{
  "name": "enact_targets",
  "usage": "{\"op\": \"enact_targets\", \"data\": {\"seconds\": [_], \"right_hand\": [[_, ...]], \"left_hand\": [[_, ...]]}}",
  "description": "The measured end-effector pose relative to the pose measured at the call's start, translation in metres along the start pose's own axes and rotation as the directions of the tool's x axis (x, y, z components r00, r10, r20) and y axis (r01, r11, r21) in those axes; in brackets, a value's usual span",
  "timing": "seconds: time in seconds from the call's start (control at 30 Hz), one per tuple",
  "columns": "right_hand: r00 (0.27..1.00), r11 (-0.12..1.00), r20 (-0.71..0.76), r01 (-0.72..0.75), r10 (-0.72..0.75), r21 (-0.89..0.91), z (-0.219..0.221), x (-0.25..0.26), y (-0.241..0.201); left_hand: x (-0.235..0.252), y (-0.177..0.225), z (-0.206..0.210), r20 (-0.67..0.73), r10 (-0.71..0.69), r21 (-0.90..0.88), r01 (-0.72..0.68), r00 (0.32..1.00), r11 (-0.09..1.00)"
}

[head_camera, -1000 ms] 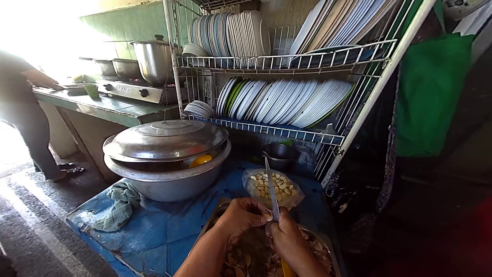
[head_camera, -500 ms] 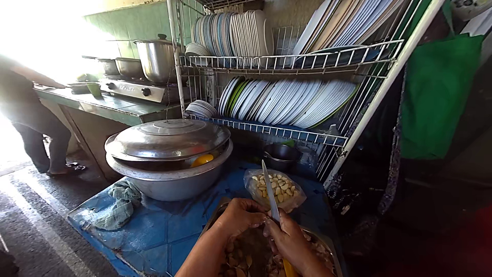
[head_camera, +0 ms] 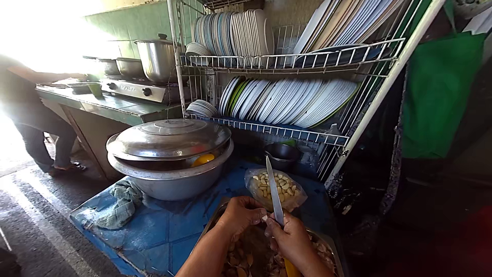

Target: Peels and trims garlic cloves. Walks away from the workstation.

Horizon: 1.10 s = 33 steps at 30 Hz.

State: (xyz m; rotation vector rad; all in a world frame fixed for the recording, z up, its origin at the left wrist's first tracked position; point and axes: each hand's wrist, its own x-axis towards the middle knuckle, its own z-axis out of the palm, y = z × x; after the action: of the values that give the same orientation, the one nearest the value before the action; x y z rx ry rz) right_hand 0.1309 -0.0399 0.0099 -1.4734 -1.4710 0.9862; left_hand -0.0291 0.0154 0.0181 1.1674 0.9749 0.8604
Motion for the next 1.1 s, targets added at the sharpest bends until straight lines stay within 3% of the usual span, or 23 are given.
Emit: {"op": "enact_targets", "data": {"seconds": [0.47, 0.9, 1.1], "right_hand": [[0.994, 0.984, 0.060, -0.086, 0.096, -0.156, 0.000, 0.000, -0.007], [0.991, 0.946, -0.049, -0.134, 0.125, -0.296, -0.002, 0.007, -0.001], [0.995, 0.976, -0.057, -0.096, 0.087, -0.194, -0.009, 0.007, -0.001]], "left_hand": [[-0.001, -0.002, 0.008, 0.065, -0.092, -0.214, 0.104, 0.994, 0.971], [-0.005, 0.003, 0.002, 0.193, -0.067, -0.076, 0.083, 0.979, 0.994], [-0.004, 0.005, -0.005, 0.181, -0.051, -0.096, 0.069, 0.982, 0.993]]}}
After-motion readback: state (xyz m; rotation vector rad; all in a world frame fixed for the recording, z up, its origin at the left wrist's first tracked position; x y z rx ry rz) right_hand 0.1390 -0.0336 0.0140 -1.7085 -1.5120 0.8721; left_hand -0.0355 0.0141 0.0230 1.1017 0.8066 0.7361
